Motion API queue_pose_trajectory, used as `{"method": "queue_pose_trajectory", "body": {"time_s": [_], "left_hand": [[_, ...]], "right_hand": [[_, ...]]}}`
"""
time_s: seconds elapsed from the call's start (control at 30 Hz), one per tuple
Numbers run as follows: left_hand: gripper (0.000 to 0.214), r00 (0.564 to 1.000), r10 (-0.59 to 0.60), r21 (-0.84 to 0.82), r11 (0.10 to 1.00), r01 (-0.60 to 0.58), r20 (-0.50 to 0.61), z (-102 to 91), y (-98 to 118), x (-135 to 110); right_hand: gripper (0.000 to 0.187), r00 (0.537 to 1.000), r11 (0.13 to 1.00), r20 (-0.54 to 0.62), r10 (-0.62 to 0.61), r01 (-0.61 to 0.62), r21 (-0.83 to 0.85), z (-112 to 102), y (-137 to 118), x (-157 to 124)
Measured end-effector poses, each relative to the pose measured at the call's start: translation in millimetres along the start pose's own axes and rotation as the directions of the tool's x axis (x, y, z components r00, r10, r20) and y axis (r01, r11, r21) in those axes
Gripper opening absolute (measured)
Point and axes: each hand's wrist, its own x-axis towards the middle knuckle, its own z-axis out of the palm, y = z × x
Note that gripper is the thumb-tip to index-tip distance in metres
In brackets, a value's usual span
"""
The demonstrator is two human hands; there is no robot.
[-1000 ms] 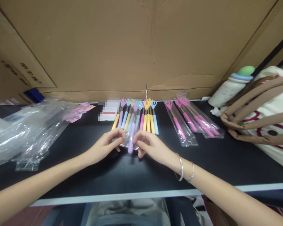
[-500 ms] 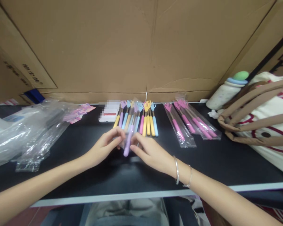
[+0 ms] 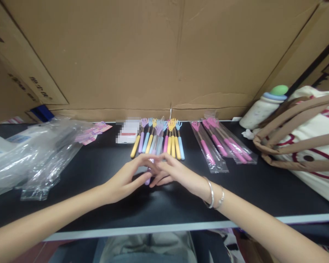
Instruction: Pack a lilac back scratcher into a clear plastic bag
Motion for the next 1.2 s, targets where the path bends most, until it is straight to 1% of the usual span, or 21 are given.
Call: {"method": "queue_pose_trajectory", "body": {"time_s": [0.1, 0.17, 0.3, 0.43, 0.53, 0.6, 0.67, 0.73, 0.8, 0.9, 0.97, 1.03, 1.1, 1.2], "left_hand": [[0.039, 0.999, 0.041, 0.012, 0.999, -0.042, 0.016, -0.1, -0.9, -0.4], [0.04, 0.997, 0.067, -0.011, 0.998, -0.067, 0.031, -0.5, -0.1, -0.7], [0.041, 0.991, 0.114, -0.051, 0.993, -0.11, 0.075, -0.2, 2.1, -1.3], [0.034, 0.982, 0.185, 0.04, 0.982, -0.186, 0.035, 0.5, -1.1, -1.8], [0.028, 0.97, 0.243, 0.187, 0.954, -0.234, -0.026, -1.9, -7.6, -1.4], [0.031, 0.964, 0.263, 0.323, 0.917, -0.236, -0.04, -5.3, -12.3, -0.6], [0.031, 0.967, 0.253, 0.463, 0.859, -0.221, -0.008, -9.0, -16.2, 0.4], [0.024, 0.967, 0.25, 0.574, 0.786, -0.228, 0.042, -12.2, -18.7, 1.6], [0.017, 0.951, 0.302, 0.645, 0.713, -0.274, 0.07, -14.7, -19.9, 2.8], [0.014, 0.905, 0.412, 0.714, 0.603, -0.356, 0.103, -18.7, -20.2, 4.1], [0.015, 0.88, 0.457, 0.743, 0.543, -0.391, 0.128, -22.0, -20.1, 4.3], [0.016, 0.864, 0.481, 0.759, 0.505, -0.411, 0.148, -25.2, -19.8, 4.0], [0.017, 0.857, 0.487, 0.769, 0.479, -0.423, 0.168, -27.7, -19.5, 3.4], [0.018, 0.869, 0.449, 0.783, 0.457, -0.422, 0.207, -29.1, -19.0, 2.5]], "right_hand": [[0.038, 1.0, 0.995, -0.02, 0.004, -0.002, 0.104, -2.0, 2.0, 0.8], [0.036, 0.999, 0.987, -0.044, 0.016, -0.008, 0.162, -3.7, 3.9, 2.2], [0.035, 0.998, 0.977, -0.058, 0.036, -0.023, 0.21, -5.7, 6.0, 5.2], [0.034, 0.999, 0.978, -0.035, 0.024, -0.017, 0.207, -3.6, 3.6, 6.5], [0.037, 0.998, 0.972, -0.061, 0.013, 0.002, 0.235, -0.7, 0.5, 6.5], [0.038, 0.998, 0.973, -0.054, 0.013, -0.001, 0.231, 0.0, -0.5, 6.5], [0.039, 0.999, 0.979, -0.032, 0.013, -0.007, 0.206, -0.7, -0.2, 7.1], [0.041, 1.0, 0.983, -0.02, 0.017, -0.014, 0.181, -2.4, 1.4, 8.6], [0.045, 1.0, 0.985, -0.022, 0.022, -0.018, 0.172, -4.0, 4.0, 10.8], [0.048, 0.999, 0.986, -0.038, -0.018, 0.024, 0.167, -4.7, 8.3, 13.8], [0.047, 0.997, 0.986, -0.047, -0.068, 0.075, 0.151, -4.0, 9.9, 14.2], [0.046, 0.994, 0.985, -0.053, -0.097, 0.104, 0.136, -2.7, 9.7, 12.9], [0.048, 0.994, 0.987, -0.069, -0.086, 0.095, 0.128, -1.4, 7.8, 10.6], [0.049, 0.999, 0.996, -0.037, -0.027, 0.029, 0.079, -0.2, 3.7, 7.1]]}}
